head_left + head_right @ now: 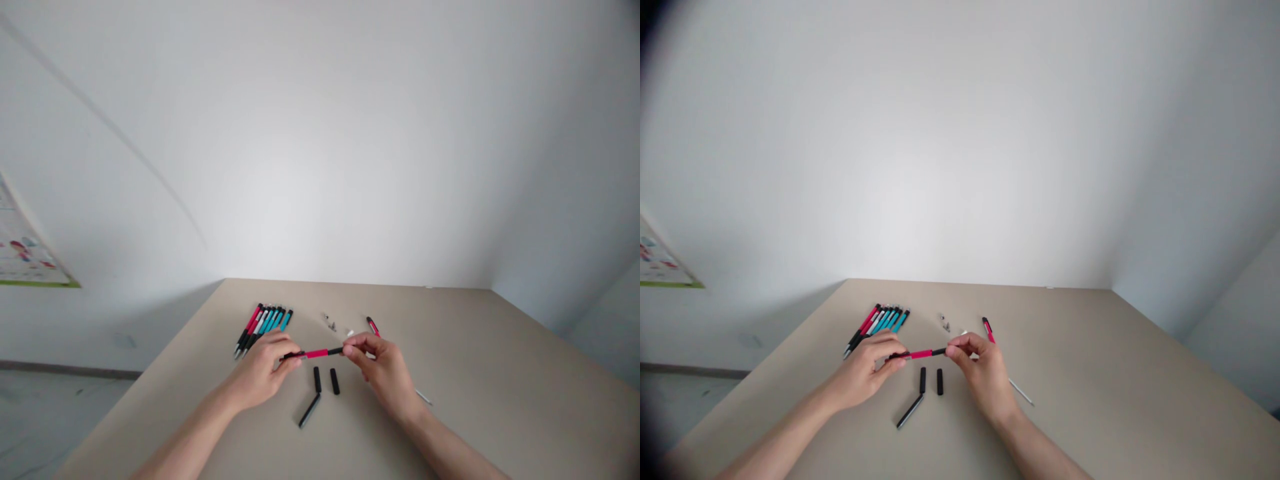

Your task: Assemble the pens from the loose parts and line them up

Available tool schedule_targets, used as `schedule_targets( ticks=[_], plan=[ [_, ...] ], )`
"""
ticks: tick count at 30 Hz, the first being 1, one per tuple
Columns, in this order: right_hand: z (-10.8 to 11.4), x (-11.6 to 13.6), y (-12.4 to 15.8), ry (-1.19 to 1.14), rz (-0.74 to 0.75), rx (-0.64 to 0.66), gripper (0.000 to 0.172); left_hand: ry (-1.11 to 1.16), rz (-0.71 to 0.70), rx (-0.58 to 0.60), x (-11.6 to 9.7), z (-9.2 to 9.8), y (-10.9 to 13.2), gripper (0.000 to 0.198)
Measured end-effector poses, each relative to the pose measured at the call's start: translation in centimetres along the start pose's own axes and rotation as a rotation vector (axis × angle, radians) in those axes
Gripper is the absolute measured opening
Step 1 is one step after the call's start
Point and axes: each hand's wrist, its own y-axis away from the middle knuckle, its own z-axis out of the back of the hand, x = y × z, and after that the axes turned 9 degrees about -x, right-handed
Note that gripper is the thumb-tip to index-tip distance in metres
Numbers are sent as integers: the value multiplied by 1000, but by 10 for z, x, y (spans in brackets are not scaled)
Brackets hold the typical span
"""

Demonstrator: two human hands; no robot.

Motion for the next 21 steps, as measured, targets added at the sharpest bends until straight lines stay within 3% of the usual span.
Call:
schedule_targets(
  ticks=[8, 15, 21],
  plan=[
    [4, 7, 3, 195, 82, 79, 27, 2, -47, 23, -1, -1, -1, 19],
    [4, 15, 8, 416, 136, 138, 50, 7, -41, 3, -1, -1, 1, 18],
    [7, 18, 8, 446, 273, 207, 26, 5, -33, -20, -2, 0, 0, 17]
  ],
)
